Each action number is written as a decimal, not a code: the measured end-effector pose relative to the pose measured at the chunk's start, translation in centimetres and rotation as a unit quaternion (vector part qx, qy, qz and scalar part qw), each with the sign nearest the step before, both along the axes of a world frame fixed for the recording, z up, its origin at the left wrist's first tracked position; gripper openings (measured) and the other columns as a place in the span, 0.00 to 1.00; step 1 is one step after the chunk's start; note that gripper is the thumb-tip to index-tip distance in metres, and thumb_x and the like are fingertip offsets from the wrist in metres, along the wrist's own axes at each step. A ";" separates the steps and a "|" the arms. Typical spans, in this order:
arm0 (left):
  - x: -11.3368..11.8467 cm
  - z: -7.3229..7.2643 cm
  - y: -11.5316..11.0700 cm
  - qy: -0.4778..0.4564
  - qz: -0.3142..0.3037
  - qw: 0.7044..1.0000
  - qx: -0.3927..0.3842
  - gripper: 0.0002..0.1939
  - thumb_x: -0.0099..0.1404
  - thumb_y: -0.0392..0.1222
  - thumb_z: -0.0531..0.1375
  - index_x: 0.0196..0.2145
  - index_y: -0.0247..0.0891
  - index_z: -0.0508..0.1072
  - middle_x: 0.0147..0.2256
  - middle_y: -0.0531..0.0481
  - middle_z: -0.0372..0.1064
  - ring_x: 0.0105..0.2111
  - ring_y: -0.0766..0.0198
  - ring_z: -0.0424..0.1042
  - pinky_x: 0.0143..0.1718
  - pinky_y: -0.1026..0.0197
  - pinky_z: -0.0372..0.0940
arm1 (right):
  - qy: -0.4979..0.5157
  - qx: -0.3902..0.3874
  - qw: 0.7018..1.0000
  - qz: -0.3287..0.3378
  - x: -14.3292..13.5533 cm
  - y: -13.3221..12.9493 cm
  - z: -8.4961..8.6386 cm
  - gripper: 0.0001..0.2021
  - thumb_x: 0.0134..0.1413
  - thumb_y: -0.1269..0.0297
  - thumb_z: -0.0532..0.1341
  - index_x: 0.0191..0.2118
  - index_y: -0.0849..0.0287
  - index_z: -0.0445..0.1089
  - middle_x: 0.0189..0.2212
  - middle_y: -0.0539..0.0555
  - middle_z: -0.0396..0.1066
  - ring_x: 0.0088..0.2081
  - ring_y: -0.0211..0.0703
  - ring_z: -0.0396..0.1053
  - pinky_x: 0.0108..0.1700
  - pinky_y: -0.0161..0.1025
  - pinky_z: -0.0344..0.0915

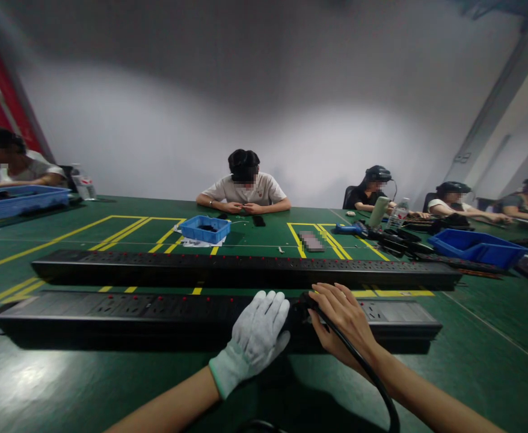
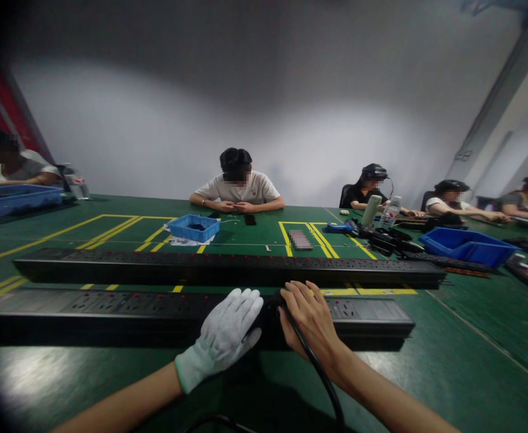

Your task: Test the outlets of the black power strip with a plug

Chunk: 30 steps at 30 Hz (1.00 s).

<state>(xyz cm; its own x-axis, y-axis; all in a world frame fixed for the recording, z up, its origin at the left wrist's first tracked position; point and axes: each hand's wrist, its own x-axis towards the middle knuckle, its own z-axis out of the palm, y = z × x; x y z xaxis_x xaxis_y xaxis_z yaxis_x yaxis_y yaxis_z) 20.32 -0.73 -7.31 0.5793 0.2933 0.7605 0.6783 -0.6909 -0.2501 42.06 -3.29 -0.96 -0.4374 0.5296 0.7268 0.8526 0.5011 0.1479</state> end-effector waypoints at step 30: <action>-0.1 0.0 0.0 0.006 -0.004 1.000 -0.005 0.28 0.66 0.40 0.54 0.61 0.29 0.59 0.56 0.35 0.65 0.58 0.47 0.62 0.59 0.42 0.59 | -0.050 -0.017 0.994 0.094 1.6 0.8 1.1 0.12 0.62 0.73 0.54 0.47 0.59 0.70 0.43 0.58 0.76 0.45 0.48 0.74 0.48 0.47 0.71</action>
<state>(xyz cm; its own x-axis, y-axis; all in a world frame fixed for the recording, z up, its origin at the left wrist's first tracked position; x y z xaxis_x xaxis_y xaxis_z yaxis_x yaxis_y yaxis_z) 20.24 -0.76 -7.27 0.5905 0.2960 0.7508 0.6703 -0.6980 -0.2520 43.61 -2.50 0.10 -0.6010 0.4546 0.6574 0.7247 0.6568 0.2084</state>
